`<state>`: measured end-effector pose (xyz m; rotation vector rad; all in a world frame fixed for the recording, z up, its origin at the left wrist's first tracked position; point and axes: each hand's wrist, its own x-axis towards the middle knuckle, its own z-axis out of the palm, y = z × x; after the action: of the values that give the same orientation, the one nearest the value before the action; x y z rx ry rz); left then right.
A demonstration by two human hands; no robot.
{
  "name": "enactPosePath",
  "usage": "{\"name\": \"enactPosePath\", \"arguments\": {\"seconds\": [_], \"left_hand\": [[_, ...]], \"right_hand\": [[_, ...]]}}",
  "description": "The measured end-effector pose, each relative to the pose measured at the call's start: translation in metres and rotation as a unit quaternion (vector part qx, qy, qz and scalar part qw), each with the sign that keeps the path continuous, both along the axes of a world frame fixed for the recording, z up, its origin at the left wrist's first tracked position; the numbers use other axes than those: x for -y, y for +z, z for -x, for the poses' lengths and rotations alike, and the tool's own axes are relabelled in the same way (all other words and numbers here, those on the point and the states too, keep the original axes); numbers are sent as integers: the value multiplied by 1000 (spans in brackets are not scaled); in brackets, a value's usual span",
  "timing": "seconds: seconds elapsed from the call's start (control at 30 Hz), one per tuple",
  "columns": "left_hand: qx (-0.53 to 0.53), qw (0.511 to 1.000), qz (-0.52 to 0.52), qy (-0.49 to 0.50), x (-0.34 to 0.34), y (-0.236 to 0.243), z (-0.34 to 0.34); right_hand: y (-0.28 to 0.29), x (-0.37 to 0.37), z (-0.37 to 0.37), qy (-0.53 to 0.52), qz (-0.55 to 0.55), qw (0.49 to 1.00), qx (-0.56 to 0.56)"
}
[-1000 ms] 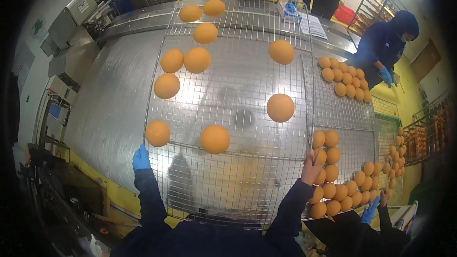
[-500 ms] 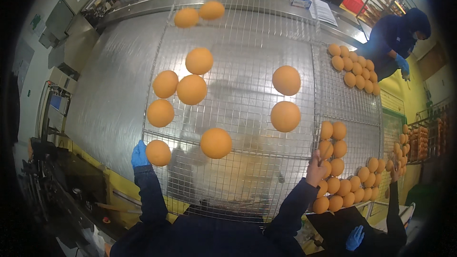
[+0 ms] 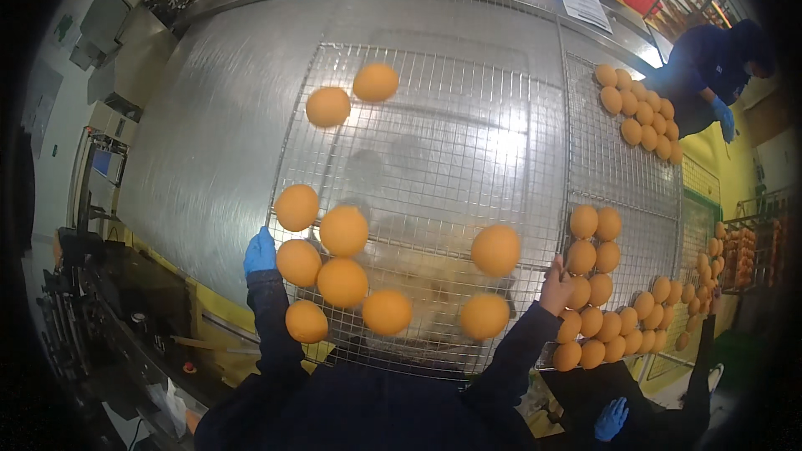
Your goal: The person picks up bread rolls and uses a knife to cut them open while wearing blue gloves, then places the sliced rolls onto metal cooling racks in a production area.
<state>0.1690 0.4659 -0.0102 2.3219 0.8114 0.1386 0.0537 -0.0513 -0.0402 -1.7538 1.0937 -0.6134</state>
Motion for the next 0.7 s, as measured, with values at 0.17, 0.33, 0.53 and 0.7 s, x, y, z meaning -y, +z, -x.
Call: {"name": "enactPosePath", "arguments": {"seconds": [0.17, 0.33, 0.53, 0.7], "left_hand": [[-81, 996, -11, -33, 3, -16, -3], [-108, 993, -3, -35, 11, -13, -13], [-31, 995, 90, -41, -6, -57, -25], [-51, 988, 96, -107, 12, -79, -59]], "right_hand": [[-24, 2, 10, 9, 32, 987, -160], [-29, 8, 4, 17, 58, 977, -206], [-29, 11, -20, 45, 145, 951, -268], [-35, 32, -41, 63, 156, 930, -327]]}}
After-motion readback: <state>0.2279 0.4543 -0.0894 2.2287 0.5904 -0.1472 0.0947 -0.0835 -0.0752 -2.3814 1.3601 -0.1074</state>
